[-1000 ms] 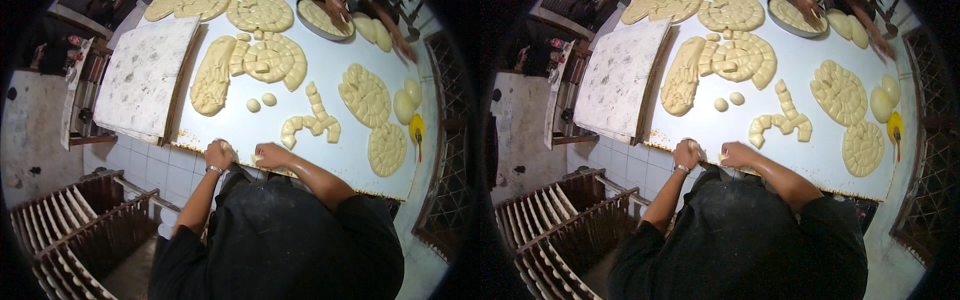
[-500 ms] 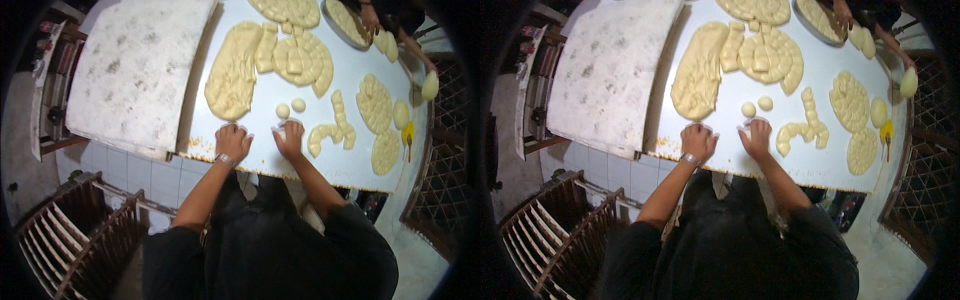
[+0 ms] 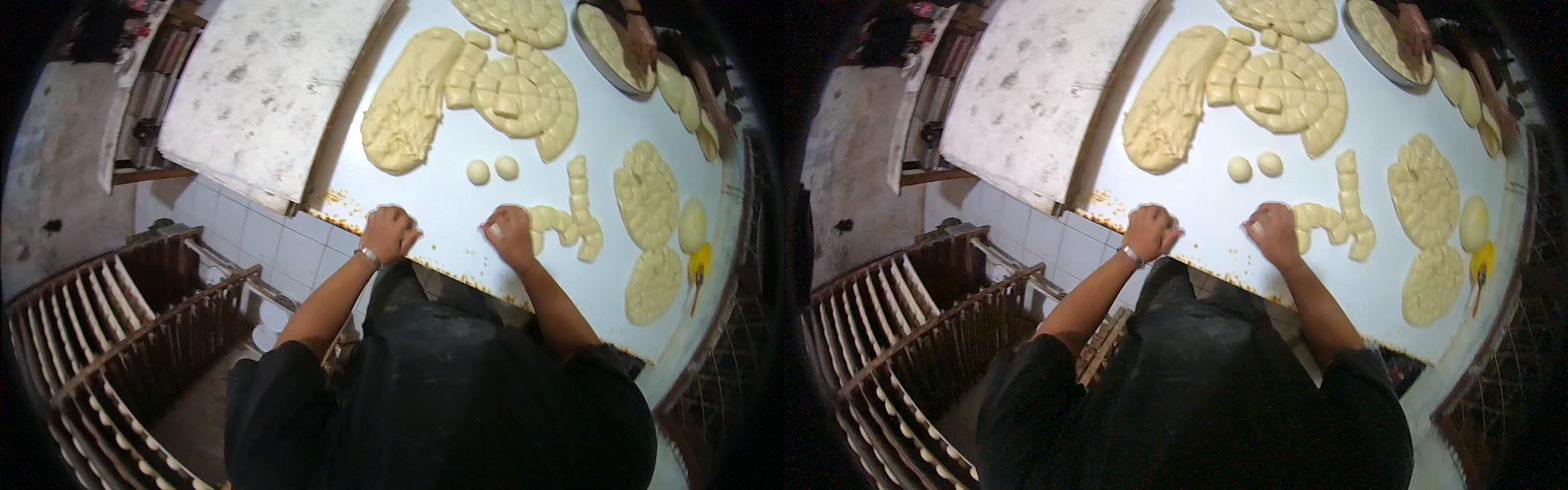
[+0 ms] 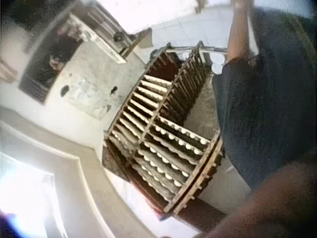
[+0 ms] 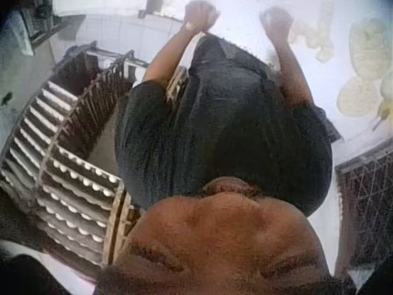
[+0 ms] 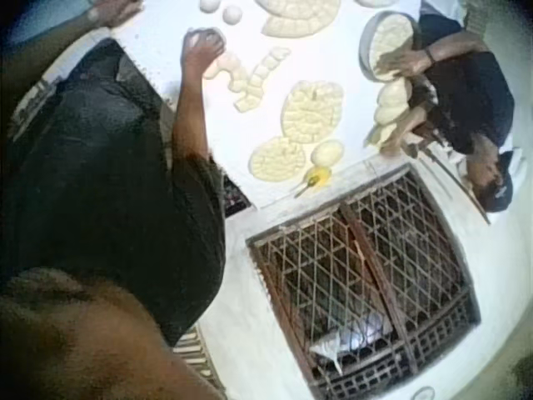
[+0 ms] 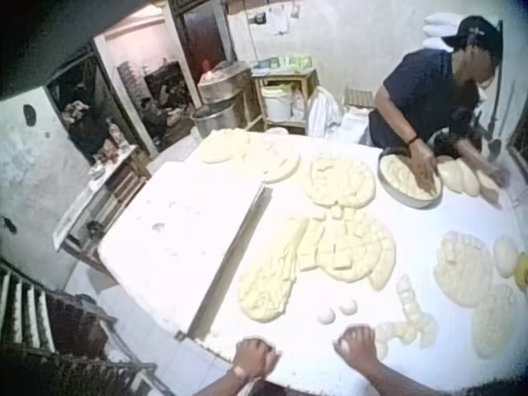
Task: The person shapes pieces of dough into small rounds and places them onto a large board.
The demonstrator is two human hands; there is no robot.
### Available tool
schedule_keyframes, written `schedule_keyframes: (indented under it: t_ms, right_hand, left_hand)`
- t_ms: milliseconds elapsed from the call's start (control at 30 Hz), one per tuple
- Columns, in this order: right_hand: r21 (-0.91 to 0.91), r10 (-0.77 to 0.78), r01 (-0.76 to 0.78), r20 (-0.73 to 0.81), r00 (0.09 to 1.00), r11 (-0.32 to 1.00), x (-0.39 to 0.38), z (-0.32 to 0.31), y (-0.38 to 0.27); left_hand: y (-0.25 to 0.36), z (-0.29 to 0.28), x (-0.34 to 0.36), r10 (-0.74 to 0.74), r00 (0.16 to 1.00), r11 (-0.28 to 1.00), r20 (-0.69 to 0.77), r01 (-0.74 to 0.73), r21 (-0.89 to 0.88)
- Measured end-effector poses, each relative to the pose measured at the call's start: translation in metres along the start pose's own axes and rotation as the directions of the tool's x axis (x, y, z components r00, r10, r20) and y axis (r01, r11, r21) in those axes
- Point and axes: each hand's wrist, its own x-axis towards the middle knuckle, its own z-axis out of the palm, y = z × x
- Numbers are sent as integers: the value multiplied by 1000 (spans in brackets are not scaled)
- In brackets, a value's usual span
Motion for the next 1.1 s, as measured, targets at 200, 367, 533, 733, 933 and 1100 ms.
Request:
schedule_keyframes:
  t_ms: [200, 367, 533, 733, 933, 1100]
  right_hand:
    - [137, -20, 17, 21, 1000, 990, -10, 1, -29]
    - [19, 288, -296, -291, 912, 955, 31, 0, -23]
    - [153, 43, -48, 38, 998, 987, -26, -4, -4]
    - [120, 395, -377, -296, 870, 919, 26, 7, -43]
    - [121, 446, -481, 234, 864, 868, 39, -86, -96]
    - [404, 344, -142, -486, 804, 904, 116, -47, -195]
  left_hand:
    - [62, 35, 14, -107, 980, 986, -171, 83, -143]
    - [42, 1, 55, -337, 858, 935, -388, 353, -30]
    - [14, 1, -1, -30, 981, 976, 192, 70, -207]
    - [15, 6, 41, -140, 989, 980, -38, 133, -145]
    - [-26, -23, 34, -281, 952, 954, -120, 264, -140]
    - [-35, -60, 25, 40, 977, 949, 208, 29, -315]
